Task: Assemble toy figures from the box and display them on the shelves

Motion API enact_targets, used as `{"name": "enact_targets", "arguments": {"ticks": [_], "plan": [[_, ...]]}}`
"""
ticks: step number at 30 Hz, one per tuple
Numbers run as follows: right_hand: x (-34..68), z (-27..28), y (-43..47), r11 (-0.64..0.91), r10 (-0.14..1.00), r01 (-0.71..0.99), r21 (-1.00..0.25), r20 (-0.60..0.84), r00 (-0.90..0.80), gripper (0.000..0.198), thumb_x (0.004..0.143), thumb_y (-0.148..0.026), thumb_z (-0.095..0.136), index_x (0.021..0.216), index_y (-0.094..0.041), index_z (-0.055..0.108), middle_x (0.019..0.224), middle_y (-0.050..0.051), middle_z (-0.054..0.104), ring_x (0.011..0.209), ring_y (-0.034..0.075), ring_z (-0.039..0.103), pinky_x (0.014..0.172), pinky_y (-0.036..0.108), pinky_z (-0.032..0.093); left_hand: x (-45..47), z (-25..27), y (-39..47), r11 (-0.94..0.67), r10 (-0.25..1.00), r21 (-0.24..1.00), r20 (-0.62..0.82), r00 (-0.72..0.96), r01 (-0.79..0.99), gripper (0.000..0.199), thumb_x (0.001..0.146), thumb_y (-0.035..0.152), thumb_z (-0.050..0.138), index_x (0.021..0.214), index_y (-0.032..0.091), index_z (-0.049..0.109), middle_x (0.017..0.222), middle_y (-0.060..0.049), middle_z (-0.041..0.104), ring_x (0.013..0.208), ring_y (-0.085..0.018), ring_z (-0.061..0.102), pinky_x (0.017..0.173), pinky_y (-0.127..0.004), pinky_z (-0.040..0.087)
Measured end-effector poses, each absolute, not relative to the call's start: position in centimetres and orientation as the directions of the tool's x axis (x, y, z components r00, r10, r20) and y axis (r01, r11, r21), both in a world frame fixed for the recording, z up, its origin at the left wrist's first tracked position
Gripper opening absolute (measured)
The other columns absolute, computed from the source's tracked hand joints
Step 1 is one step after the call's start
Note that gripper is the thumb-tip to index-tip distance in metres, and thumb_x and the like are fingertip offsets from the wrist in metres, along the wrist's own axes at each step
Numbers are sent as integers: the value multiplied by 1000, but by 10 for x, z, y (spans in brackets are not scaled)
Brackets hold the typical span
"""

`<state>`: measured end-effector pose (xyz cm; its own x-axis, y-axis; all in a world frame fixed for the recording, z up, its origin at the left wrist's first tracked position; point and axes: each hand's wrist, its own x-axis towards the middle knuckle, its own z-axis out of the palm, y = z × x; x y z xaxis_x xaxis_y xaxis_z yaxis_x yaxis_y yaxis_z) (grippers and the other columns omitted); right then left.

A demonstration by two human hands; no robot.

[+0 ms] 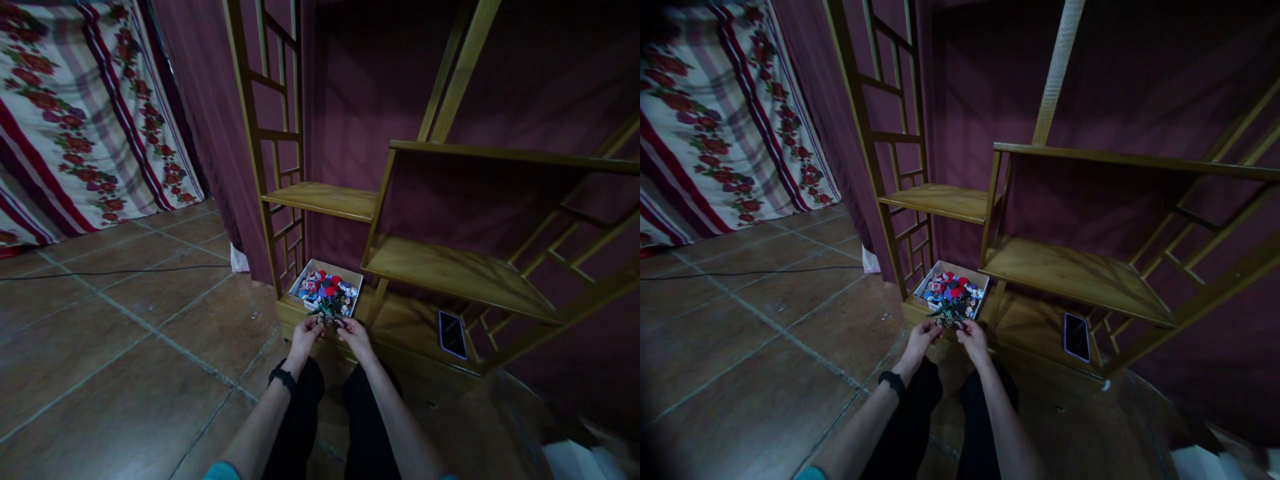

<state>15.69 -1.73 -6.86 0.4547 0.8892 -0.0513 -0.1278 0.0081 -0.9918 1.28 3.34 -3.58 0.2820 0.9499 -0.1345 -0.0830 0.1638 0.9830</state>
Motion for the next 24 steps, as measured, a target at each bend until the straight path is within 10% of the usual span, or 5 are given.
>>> {"name": "enact_targets", "arguments": {"ticks": [24], "plan": [[163, -83, -14, 29, 880, -177, -984, -59, 471, 25, 52, -24, 65, 75, -18, 55, 74, -1, 62, 71, 16, 59, 56, 25, 50, 20, -42, 27, -43, 929, 995, 74, 364, -90, 34, 57, 31, 71, 83, 14, 58, 61, 3, 55, 56, -9, 49, 57, -20, 38]]}}
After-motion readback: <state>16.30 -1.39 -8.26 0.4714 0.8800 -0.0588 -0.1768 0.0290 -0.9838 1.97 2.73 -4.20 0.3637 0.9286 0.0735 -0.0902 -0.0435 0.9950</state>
